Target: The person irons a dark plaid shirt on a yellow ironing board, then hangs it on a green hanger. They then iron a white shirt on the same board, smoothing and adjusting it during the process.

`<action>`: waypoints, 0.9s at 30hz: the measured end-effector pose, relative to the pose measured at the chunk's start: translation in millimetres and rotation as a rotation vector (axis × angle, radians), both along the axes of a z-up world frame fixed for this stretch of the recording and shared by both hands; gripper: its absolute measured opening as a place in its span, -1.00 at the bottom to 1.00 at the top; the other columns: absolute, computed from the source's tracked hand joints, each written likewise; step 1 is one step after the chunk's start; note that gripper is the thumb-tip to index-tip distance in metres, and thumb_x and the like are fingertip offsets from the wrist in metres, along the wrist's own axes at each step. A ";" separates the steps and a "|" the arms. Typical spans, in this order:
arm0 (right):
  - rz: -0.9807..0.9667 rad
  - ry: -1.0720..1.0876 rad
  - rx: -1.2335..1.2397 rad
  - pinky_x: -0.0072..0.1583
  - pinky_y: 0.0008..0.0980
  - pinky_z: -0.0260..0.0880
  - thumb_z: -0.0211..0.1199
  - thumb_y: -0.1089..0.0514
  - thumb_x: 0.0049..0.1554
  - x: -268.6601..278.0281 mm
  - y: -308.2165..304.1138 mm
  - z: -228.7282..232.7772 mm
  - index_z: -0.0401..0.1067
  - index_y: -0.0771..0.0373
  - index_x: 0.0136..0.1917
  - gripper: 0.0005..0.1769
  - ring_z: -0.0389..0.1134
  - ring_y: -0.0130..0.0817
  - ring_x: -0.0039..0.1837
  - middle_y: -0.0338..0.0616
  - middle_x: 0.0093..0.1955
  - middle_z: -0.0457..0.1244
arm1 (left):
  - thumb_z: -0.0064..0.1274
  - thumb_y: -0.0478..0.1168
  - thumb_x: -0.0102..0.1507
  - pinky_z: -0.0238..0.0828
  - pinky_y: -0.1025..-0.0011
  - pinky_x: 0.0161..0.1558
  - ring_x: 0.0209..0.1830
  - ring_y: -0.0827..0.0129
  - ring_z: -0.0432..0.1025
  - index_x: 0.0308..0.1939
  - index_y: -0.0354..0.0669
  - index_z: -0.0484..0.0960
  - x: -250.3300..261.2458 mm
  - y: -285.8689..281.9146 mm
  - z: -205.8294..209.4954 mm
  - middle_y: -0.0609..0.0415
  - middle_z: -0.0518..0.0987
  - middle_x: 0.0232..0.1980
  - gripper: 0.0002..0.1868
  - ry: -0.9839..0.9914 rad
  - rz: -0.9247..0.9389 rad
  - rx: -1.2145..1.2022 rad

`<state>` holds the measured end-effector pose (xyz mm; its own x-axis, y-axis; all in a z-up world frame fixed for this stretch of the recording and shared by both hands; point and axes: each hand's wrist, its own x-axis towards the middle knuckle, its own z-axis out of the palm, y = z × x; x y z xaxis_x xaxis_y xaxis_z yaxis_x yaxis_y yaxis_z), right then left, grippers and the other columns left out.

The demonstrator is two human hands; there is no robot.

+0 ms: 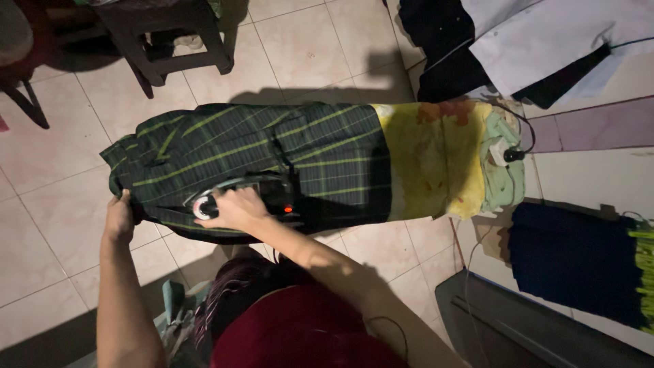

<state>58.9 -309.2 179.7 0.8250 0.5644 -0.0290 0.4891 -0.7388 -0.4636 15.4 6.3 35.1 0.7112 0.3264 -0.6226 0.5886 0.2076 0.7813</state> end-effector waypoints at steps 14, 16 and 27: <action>-0.407 0.050 -0.259 -0.40 -0.28 0.36 0.18 -0.67 -0.04 51.4 -207.0 32.9 0.58 0.33 -0.03 -0.03 0.35 -0.37 -0.51 -0.17 -0.55 0.29 | -0.28 -0.01 0.58 0.15 0.46 -0.45 -0.44 0.51 0.27 0.24 -0.22 0.45 -1.7 -1.4 5.7 0.19 0.50 -0.20 -0.62 -0.058 -0.011 -0.046; -0.475 -0.075 -0.160 -0.31 -0.27 0.42 0.30 -0.58 -0.06 50.5 -249.8 41.3 0.61 0.30 -0.10 -0.16 0.41 -0.29 -0.41 -0.07 -0.42 0.36 | -0.28 -0.04 0.57 0.27 0.50 -0.32 -0.31 0.54 0.37 0.27 -0.23 0.44 -2.1 -1.9 5.0 0.20 0.55 -0.10 -0.62 -0.093 0.002 -0.081; -0.721 -0.254 -0.225 -0.11 -0.05 0.44 0.46 -0.46 -0.10 53.3 -394.0 29.0 0.60 0.12 -0.12 -0.37 0.45 0.04 -0.18 0.04 -0.22 0.40 | -0.32 -0.07 0.59 0.40 0.38 -0.03 -0.04 0.35 0.44 0.35 -0.34 0.41 -0.5 -8.1 11.0 0.02 0.56 0.12 -0.56 -0.118 -0.005 -0.062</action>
